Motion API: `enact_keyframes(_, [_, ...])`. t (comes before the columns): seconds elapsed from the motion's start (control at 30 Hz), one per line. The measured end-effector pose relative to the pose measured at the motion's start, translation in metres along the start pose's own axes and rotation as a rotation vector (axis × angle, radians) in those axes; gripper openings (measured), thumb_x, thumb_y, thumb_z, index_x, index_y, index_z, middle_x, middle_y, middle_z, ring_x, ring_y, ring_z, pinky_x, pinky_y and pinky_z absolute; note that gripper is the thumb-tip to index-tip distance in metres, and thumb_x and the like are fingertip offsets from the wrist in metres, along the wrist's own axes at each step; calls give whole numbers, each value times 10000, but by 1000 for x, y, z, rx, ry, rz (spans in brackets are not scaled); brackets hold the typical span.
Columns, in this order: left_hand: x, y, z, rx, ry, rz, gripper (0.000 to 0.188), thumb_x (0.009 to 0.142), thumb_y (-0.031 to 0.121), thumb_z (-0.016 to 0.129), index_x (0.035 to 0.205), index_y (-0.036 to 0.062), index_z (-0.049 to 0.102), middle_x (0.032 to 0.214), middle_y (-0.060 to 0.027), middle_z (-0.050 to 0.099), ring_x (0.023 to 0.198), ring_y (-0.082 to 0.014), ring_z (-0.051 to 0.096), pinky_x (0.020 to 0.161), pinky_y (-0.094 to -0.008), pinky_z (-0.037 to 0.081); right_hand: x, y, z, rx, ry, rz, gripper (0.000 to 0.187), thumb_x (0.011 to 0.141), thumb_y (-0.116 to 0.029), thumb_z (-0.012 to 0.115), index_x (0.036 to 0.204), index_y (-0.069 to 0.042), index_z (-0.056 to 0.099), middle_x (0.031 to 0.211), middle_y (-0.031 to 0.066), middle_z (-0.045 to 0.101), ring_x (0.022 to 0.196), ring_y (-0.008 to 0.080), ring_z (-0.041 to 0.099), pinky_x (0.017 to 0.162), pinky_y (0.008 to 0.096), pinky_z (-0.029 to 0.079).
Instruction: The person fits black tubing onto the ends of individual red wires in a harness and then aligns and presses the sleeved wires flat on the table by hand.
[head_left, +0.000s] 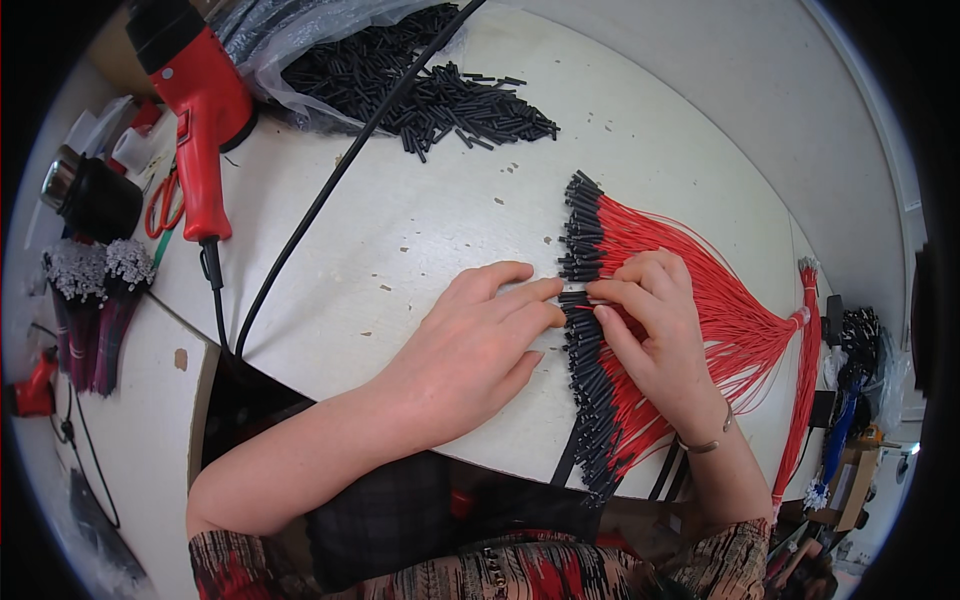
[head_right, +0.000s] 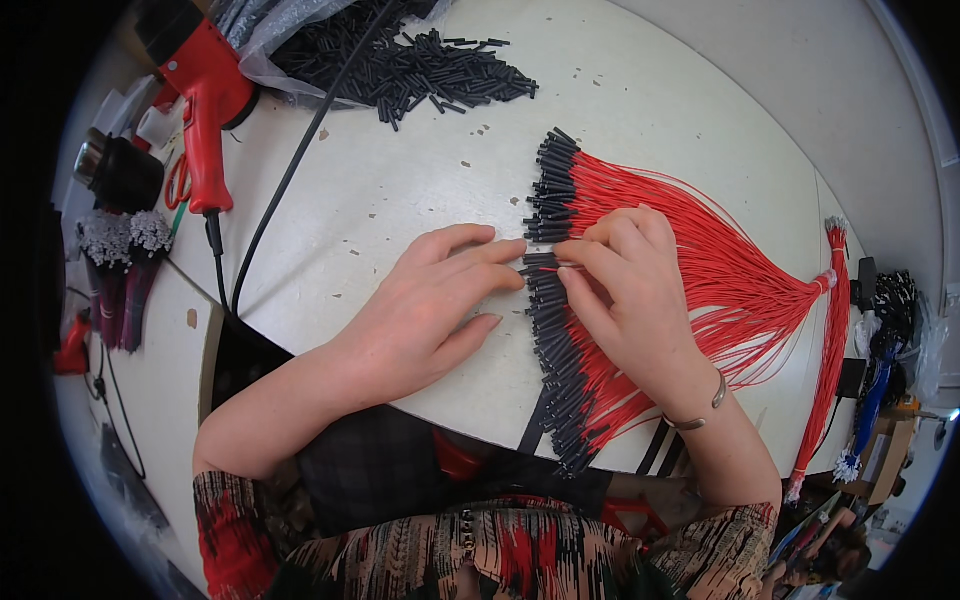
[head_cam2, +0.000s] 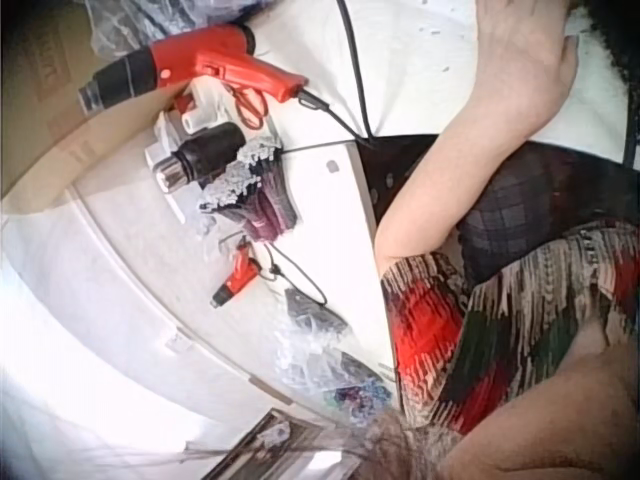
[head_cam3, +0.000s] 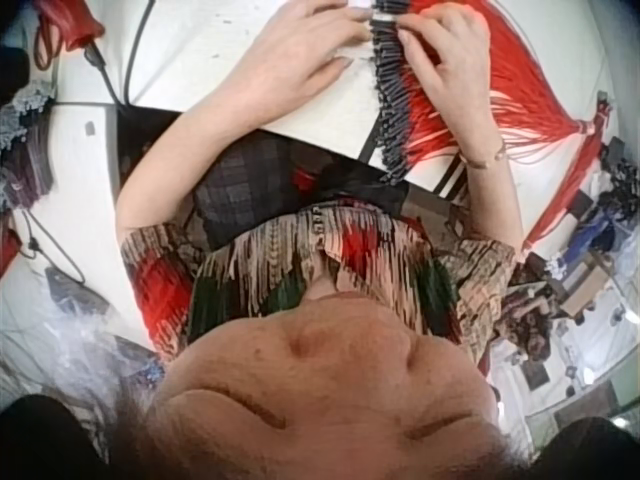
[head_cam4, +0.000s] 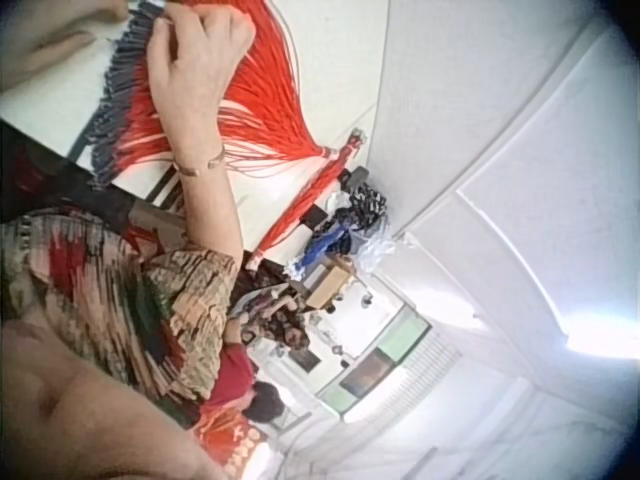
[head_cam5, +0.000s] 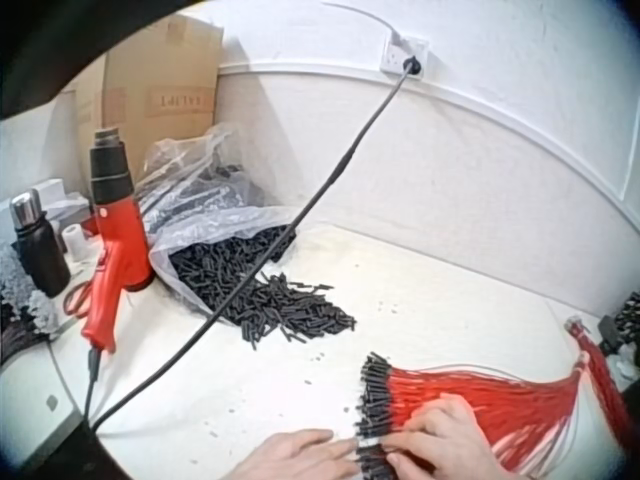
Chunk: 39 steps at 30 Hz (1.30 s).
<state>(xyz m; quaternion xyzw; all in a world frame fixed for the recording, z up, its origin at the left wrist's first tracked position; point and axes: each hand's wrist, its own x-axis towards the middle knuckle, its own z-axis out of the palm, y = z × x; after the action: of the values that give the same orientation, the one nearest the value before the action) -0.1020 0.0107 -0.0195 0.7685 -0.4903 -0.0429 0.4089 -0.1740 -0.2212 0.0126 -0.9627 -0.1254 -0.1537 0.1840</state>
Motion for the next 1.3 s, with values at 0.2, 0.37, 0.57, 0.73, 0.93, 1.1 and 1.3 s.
enact_keyframes(0.2, [-1,0,-1,-24,4,1,317,875,20,703,1183,54,637,1392,-124,633,1371,-369,503,1148,-459,413,-2,0,0,-6,6,14,137,846,-38,742,981,-27,726,956,91,605,1024,297,556,927,420,454])
enact_keyframes(0.37, [-2,0,-1,-30,5,-7,315,880,16,697,1187,57,636,1386,-124,637,1368,-368,510,1146,-458,415,-1,0,1,1,11,5,136,847,-34,739,982,-25,724,951,91,603,1020,296,555,928,419,454])
enact_keyframes(0.57, [0,1,-2,-17,-13,5,327,878,18,699,1195,59,631,1394,-125,633,1378,-371,497,1149,-459,406,-2,1,0,7,11,3,134,848,-35,738,980,-24,722,947,90,603,1013,294,556,932,420,450])
enact_keyframes(0.73, [0,0,-2,1,-18,8,336,869,22,705,1194,61,633,1407,-122,627,1385,-371,491,1154,-460,398,-2,0,1,19,16,9,131,847,-36,739,977,-25,725,949,88,606,1011,292,556,933,422,448])
enact_keyframes(0.93, [-1,0,-1,-4,-16,6,338,866,22,707,1194,59,633,1416,-122,621,1385,-372,489,1154,-460,400,-2,0,2,20,16,5,131,847,-39,740,976,-27,730,953,86,609,1015,291,555,930,419,448])
enact_keyframes(1.1, [-1,0,-2,-10,-20,-3,334,868,19,704,1192,57,635,1416,-120,620,1383,-371,489,1148,-458,409,-3,0,3,20,15,18,143,849,-46,740,990,-26,736,971,85,619,1041,293,561,941,419,449])
enact_keyframes(1.3, [-2,1,-3,-50,-8,-36,317,882,15,693,1191,57,638,1400,-113,626,1377,-361,499,1142,-453,427,-4,0,2,27,21,33,150,849,-45,739,999,-26,738,971,86,621,1045,294,564,945,419,450])
